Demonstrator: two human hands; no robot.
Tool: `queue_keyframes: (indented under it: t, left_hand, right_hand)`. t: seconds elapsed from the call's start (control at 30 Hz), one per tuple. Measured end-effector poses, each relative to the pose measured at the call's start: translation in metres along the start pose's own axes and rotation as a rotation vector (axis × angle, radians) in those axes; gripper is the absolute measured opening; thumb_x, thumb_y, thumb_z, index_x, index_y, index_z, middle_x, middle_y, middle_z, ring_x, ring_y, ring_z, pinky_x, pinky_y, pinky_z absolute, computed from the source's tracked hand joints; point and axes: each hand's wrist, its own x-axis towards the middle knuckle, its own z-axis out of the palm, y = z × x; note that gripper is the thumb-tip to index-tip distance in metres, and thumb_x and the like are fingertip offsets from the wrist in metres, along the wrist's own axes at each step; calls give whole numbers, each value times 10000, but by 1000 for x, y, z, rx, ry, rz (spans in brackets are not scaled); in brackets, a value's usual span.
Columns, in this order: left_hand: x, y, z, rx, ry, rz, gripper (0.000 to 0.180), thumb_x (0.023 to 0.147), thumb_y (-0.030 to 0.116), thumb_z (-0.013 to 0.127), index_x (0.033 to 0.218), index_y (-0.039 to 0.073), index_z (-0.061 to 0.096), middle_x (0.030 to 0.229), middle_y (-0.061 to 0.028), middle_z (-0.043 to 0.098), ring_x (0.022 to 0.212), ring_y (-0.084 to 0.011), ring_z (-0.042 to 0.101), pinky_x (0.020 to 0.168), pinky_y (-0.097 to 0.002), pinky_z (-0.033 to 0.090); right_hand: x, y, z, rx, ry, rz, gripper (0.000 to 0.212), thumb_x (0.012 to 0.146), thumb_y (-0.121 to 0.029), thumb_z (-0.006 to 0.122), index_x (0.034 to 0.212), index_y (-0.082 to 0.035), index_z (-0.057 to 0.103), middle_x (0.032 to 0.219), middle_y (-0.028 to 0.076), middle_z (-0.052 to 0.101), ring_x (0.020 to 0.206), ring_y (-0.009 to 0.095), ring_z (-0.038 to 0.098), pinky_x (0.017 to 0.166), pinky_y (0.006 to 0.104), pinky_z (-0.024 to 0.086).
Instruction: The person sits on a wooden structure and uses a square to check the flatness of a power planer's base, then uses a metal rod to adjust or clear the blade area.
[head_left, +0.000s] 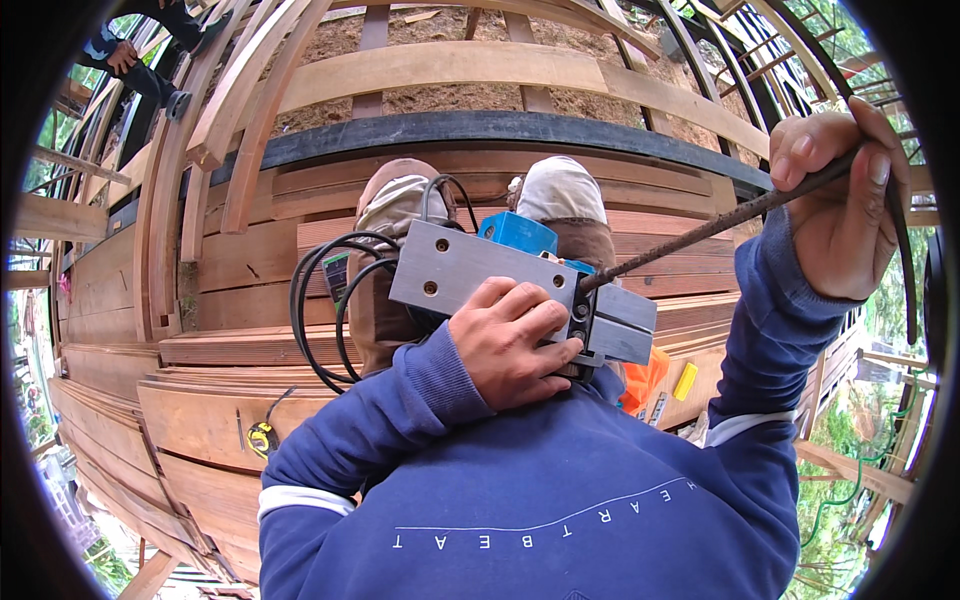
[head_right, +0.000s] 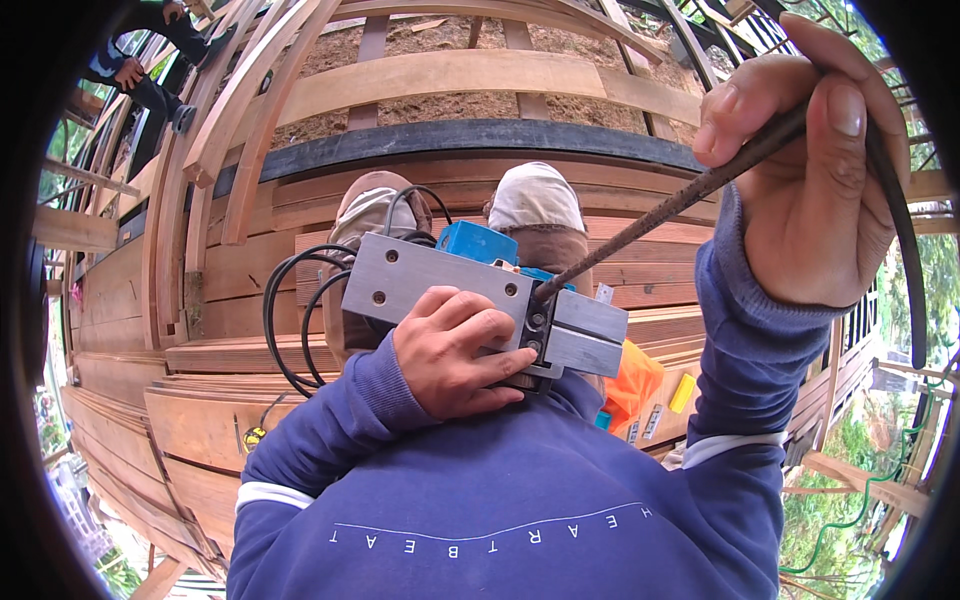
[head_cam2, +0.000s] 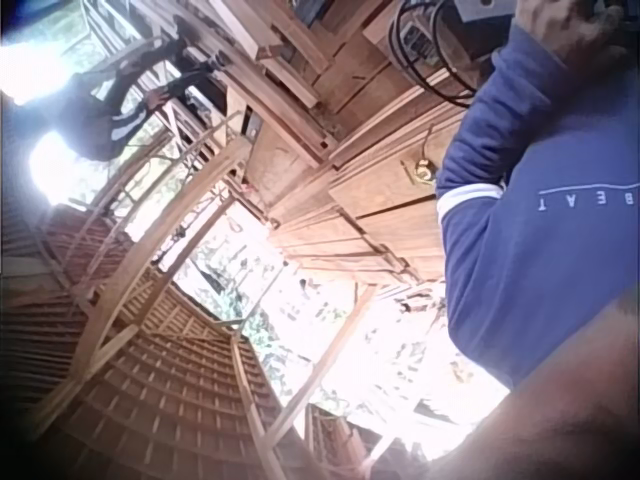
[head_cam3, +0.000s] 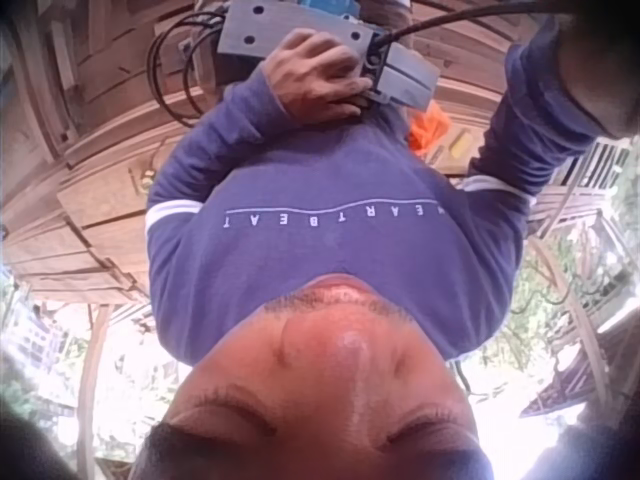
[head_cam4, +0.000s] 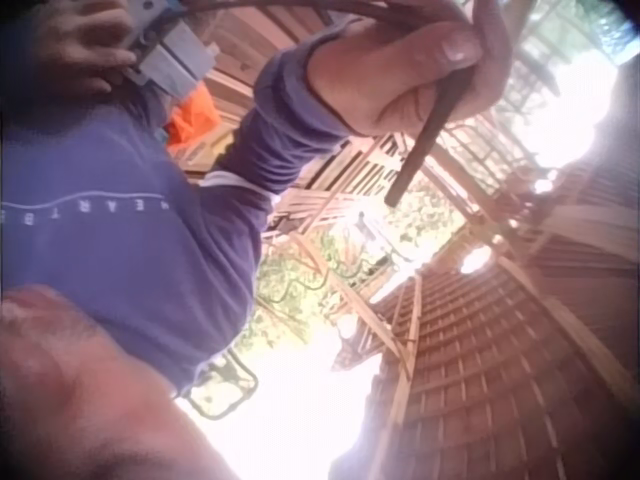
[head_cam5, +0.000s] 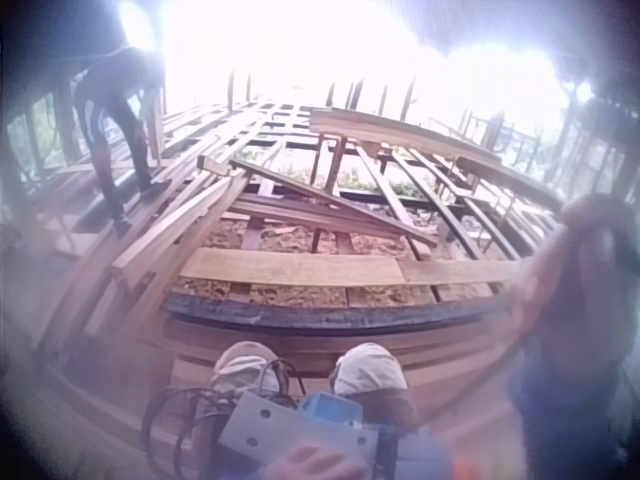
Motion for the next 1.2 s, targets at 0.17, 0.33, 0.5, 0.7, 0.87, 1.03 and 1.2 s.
queue_keyframes:
  t: [0.17,0.33,0.5,0.7,0.87,1.03,1.2]
  left_hand:
    - [0,0,0,3,-4,-4,427,678,412,824,1045,214,731,997,1,581,990,-195,587,892,-381,444]
    - [-1,0,1,4,-4,-5,423,676,410,824,1039,216,729,997,1,581,990,-195,586,892,-381,443]
    - [0,1,1,-3,-7,-9,427,672,404,827,1041,215,725,1001,0,580,987,-196,587,888,-381,441]
    - [0,0,0,-8,-8,-9,436,663,402,830,1042,214,723,1000,1,577,986,-197,587,885,-382,440]
    - [0,0,0,-6,-6,-5,431,664,405,829,1035,213,725,999,2,575,989,-196,584,887,-384,439]
    - [0,0,0,-3,-9,-9,425,670,408,826,1035,213,726,1001,2,574,992,-195,583,893,-386,439]
    - [0,0,0,-2,-7,-5,422,676,412,823,1035,212,725,1000,0,575,995,-197,583,897,-387,439]
  right_hand:
    - [1,0,-4,-4,-30,7,393,1096,-161,307,1417,5,461,956,175,626,735,218,571,693,400,469]
    - [1,0,-5,-6,-45,9,396,1096,-165,309,1421,3,460,955,170,624,732,215,565,688,396,459]
    - [2,-2,-5,8,-62,20,398,1096,-162,306,1423,3,460,960,166,618,735,212,558,695,391,454]
    - [2,-1,-5,10,-74,18,399,1097,-159,298,1425,5,456,963,166,617,742,211,561,698,391,454]
    - [2,-1,-1,8,-56,17,396,1096,-151,294,1424,4,452,964,171,617,742,214,566,704,395,460]
    - [3,2,-1,20,-101,-16,405,1098,-188,308,1441,-14,433,963,152,611,734,209,567,679,391,444]
    - [10,9,1,211,-257,-29,453,1098,-283,325,1485,-61,404,1032,109,603,778,206,570,706,390,417]
